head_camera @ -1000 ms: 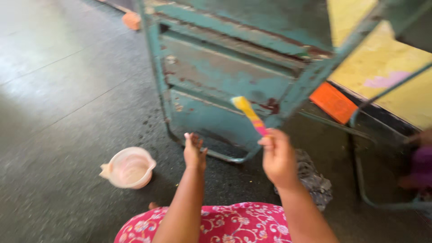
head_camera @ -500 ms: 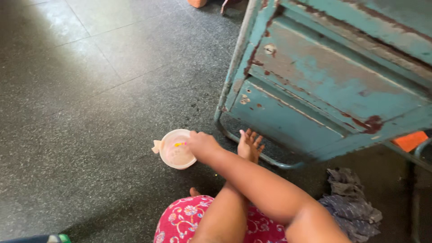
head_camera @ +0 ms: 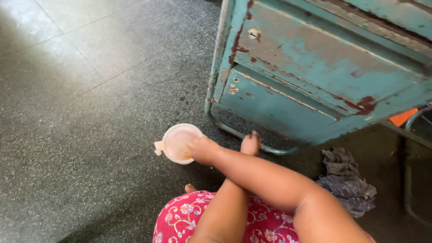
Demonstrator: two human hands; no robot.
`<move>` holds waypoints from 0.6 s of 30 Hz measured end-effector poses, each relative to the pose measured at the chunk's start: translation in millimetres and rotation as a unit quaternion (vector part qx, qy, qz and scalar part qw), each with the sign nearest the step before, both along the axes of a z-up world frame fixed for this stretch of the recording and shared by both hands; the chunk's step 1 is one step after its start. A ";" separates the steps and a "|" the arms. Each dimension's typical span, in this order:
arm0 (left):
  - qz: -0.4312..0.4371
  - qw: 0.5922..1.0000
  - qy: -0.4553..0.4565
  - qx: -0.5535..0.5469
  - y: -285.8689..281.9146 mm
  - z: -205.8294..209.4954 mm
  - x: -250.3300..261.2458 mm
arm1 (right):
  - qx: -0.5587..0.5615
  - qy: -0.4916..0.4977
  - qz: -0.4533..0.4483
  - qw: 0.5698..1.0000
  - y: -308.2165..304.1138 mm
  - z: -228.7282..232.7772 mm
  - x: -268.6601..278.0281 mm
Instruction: The person sits on the floor and scrubs the front of a teal metal cabinet using a toothbrush and a small container of liquid. They repeatedly dip the toothbrush into the container and scrub the cabinet's surface, then wipe the area with a cloth.
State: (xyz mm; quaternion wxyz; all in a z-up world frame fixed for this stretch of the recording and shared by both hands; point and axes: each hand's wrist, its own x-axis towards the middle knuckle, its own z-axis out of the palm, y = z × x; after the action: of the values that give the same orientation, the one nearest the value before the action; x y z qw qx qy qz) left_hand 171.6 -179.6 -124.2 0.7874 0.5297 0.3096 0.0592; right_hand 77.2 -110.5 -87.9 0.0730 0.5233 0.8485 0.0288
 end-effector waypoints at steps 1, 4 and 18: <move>-0.140 0.977 0.072 0.142 -4.2 5.3 -6.7 | -0.007 -0.009 0.007 1.000 -5.7 1.7 12.3; -0.356 0.848 0.130 0.372 -24.3 44.9 -30.0 | -0.011 -0.021 0.024 0.999 -30.7 1.5 54.1; -0.245 0.755 0.288 0.535 24.0 188.2 -114.8 | -0.151 -0.008 -0.200 0.968 -161.6 68.9 163.9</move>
State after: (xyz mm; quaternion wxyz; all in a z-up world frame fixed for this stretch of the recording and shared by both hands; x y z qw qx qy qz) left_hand 56.8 -155.6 64.0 0.2364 0.9144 0.2995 -0.1351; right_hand 241.1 -272.1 -19.0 0.1621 0.6653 0.7203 -0.1105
